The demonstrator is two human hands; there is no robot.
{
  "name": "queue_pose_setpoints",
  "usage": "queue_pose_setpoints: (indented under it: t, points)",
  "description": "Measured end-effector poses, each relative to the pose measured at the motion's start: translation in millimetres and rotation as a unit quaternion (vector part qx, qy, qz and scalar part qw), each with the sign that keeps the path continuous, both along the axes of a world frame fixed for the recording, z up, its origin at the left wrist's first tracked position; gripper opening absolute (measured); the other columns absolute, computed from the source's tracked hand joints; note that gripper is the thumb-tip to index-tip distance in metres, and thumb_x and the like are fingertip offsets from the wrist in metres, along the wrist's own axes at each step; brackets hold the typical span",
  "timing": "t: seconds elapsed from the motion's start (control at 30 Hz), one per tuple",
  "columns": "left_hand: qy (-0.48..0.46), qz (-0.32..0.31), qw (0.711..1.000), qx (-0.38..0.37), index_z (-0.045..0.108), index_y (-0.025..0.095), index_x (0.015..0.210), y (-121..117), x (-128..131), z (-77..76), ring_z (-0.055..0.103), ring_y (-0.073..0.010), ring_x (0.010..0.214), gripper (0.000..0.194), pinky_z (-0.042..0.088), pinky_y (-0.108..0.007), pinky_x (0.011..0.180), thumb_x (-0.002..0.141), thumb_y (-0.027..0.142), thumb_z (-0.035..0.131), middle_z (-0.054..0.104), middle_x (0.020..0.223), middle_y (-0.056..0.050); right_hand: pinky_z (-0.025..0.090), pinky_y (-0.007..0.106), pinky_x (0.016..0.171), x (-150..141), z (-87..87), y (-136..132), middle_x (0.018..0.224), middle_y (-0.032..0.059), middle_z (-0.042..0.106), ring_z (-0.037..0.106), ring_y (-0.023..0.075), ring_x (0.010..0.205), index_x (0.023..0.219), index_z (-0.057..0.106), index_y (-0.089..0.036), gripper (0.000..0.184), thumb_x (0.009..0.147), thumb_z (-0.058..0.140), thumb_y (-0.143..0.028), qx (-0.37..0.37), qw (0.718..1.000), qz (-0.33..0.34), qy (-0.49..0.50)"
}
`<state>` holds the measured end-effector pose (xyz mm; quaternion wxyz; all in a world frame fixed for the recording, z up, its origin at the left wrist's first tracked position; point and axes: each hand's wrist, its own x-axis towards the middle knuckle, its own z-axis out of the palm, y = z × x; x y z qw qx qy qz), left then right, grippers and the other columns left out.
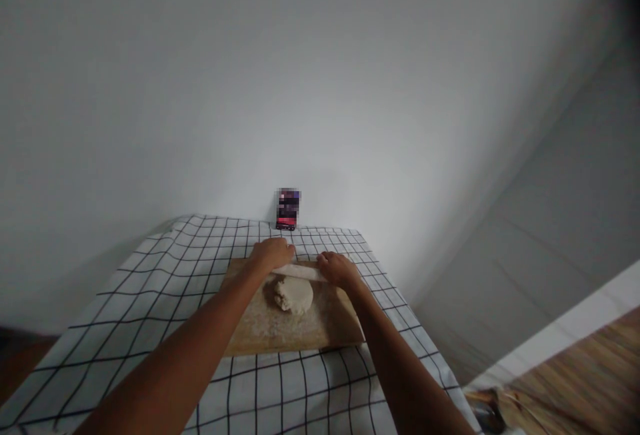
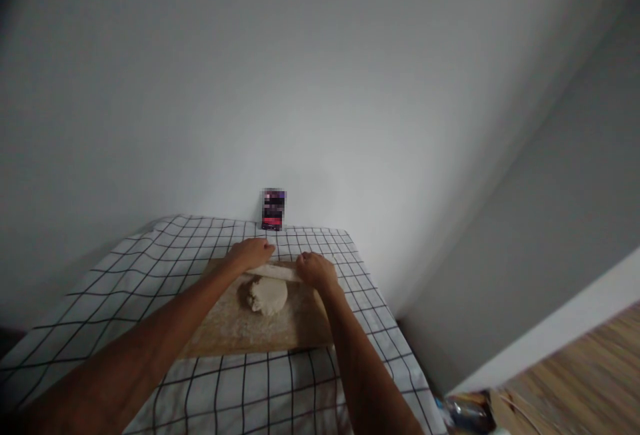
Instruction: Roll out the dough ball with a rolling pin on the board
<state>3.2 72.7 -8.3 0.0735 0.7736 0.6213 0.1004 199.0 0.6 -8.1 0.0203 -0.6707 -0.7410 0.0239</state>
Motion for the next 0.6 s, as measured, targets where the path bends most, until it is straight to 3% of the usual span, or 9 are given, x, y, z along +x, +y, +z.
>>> queue_pose_setpoints:
  t: [0.23,0.4,0.6]
  points:
    - [-0.012,0.003,1.0,0.006,0.064,0.018,0.094,3.4,-2.2,-7.9,0.063,-0.0298,0.095,0.044,0.045,-0.041,0.075,0.084,0.049,0.035,0.07,0.108,-0.017,0.051,0.036,0.088,-3.0,1.4,5.7,0.122,0.012,0.072,0.069,0.0242,0.11,0.115,0.068,-0.023,0.048,0.107,0.024,-0.039,0.011,0.999,-0.027,0.026]
    - [-0.017,0.015,1.0,0.004,0.062,0.021,0.099,-4.2,-5.3,-10.2,0.061,-0.0309,0.098,0.042,0.044,-0.043,0.077,0.083,0.05,0.036,0.068,0.111,-0.015,0.051,0.04,0.09,-7.0,5.3,-5.9,0.122,0.0133,0.071,0.067,0.0264,0.112,0.116,0.067,-0.022,0.052,0.107,0.021,-0.045,0.027,0.999,-0.031,0.025]
    - [-0.014,0.025,0.999,0.025,0.06,0.022,0.1,-17.8,-5.0,-8.2,0.057,-0.0324,0.102,0.035,0.042,-0.047,0.082,0.082,0.045,0.041,0.066,0.112,-0.013,0.051,0.039,0.09,-11.5,4.4,-24.0,0.119,0.0127,0.071,0.067,0.0257,0.111,0.114,0.066,-0.021,0.046,0.107,0.024,-0.038,0.045,0.999,-0.027,0.009]
